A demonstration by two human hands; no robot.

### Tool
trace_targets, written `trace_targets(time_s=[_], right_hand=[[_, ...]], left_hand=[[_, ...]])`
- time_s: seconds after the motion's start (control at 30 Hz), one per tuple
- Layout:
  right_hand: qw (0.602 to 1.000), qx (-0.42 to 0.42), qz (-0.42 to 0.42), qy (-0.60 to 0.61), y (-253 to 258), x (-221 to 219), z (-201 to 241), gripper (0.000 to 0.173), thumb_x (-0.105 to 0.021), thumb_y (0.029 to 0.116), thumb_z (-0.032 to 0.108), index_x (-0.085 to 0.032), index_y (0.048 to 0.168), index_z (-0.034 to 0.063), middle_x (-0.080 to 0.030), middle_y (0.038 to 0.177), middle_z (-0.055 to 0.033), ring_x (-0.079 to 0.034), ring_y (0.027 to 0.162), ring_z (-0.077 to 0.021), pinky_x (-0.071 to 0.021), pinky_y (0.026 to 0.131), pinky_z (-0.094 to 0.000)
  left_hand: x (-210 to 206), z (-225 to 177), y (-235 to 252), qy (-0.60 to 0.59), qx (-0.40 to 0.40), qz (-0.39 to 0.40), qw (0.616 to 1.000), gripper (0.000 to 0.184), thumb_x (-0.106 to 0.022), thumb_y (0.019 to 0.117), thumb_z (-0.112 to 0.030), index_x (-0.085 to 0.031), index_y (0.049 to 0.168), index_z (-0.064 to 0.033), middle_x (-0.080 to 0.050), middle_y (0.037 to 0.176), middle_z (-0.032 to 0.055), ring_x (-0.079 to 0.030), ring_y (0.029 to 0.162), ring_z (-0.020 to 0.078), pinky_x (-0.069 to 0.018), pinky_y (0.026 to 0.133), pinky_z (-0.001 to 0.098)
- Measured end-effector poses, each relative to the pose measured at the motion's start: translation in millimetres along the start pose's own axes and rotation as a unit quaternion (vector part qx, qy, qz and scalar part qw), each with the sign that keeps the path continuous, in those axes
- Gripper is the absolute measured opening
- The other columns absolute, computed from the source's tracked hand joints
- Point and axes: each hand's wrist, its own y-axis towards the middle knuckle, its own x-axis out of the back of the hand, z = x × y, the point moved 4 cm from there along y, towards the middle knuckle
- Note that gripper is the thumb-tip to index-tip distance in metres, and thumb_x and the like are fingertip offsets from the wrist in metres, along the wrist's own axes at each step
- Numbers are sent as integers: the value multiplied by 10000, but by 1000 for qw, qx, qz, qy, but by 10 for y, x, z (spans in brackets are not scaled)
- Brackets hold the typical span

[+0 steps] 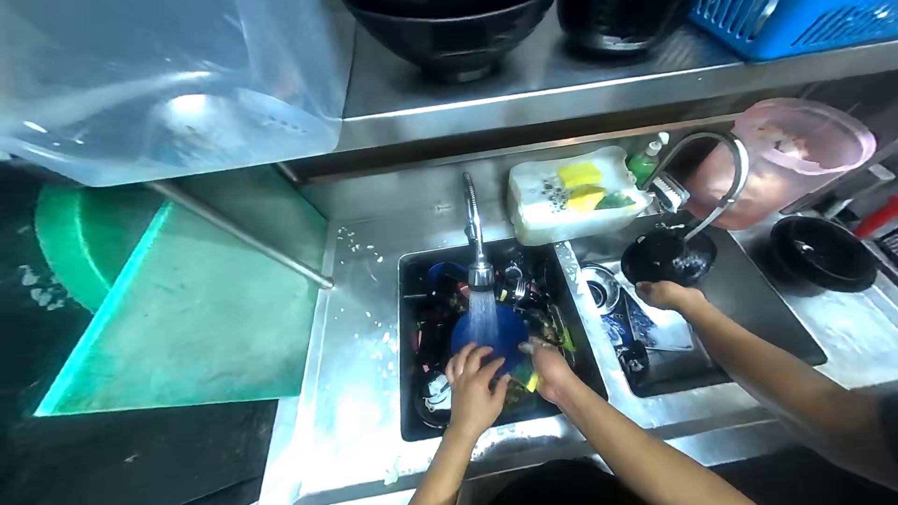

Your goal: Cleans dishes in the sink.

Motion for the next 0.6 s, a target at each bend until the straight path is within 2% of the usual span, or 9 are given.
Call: trace_targets(time_s=[0.1, 0.17, 0.2, 0.27, 0.3, 0.37, 0.4, 0.5, 0.6], right_hand=[[999, 30, 3, 13, 78, 57, 77, 324, -542, 1043, 126, -559, 1349, 21, -682, 1142, -202, -714, 962, -316, -627, 780, -501], [999, 32, 5, 31, 94, 101, 139, 319, -528, 1046, 124, -550, 1348, 21, -684, 1132, -212, -717, 949, -330, -628, 776, -515], [999, 28, 10, 42, 86, 106, 171, 305, -518, 1050, 124, -549, 1336, 20, -684, 1117, -219, -718, 934, -339, -628, 767, -522], [998, 17, 29, 54, 66, 104, 222, 308, -508, 1053, 123, -543, 1340, 18, -685, 1104, -230, -718, 921, -353, -626, 758, -528], [998, 11, 42, 49, 60, 105, 240, 314, -513, 1049, 124, -551, 1342, 19, -690, 1103, -232, -720, 920, -356, -628, 757, -529], [997, -10, 74, 27, 46, 114, 282, 338, -527, 1036, 127, -543, 1359, 31, -693, 1110, -225, -720, 931, -357, -627, 761, -529], [996, -22, 86, 7, 59, 145, 290, 349, -539, 1036, 134, -535, 1370, 32, -694, 1121, -224, -721, 944, -360, -629, 771, -535], [984, 41, 41, -167, 228, 360, 456, 358, -573, 1049, 203, -573, 1361, 26, -687, 1192, -164, -708, 1022, -270, -618, 844, -464], [894, 184, -76, -402, 299, 519, 850, 382, -586, 1039, 281, -612, 1392, 136, -680, 1260, -154, -671, 1125, -291, -538, 980, -525]], left_hand=[[230, 252, 40, -186, 158, -100, 965, 189, -683, 913, -309, -731, 882, -129, -643, 1299, 94, -485, 1350, 329, -373, 1136, 567], [296, 392, 98, -301, 329, -175, 878, 265, -646, 975, -223, -598, 827, -8, -645, 1016, 116, -605, 1023, 232, -504, 904, 433], [276, 439, 151, -368, 417, -192, 808, 297, -604, 1027, -229, -565, 912, 41, -602, 928, 145, -592, 865, 224, -497, 766, 402], [201, 474, 258, -516, 501, -152, 677, 450, -486, 1092, -356, -471, 1381, -12, -615, 1192, 215, -661, 989, 300, -570, 835, 455], [158, 431, 328, -580, 488, -118, 642, 516, -445, 1096, -427, -390, 1493, -102, -597, 1309, 213, -663, 1081, 339, -576, 880, 506], [92, 259, 472, -675, 437, -38, 593, 532, -388, 1087, -507, -407, 1519, -196, -622, 1357, 184, -654, 1172, 362, -562, 938, 574], [62, 177, 516, -708, 423, -11, 565, 517, -394, 1089, -474, -464, 1496, -162, -637, 1342, 194, -647, 1191, 368, -547, 971, 593], [-82, 126, 608, -675, 471, -6, 568, 453, -449, 1100, -226, -379, 1545, -177, -640, 1302, 205, -670, 1133, 358, -578, 911, 555], [-225, 67, 696, -650, 506, -18, 567, 537, -481, 1070, -111, -316, 1576, -184, -624, 1302, 227, -678, 1099, 373, -595, 856, 554]])
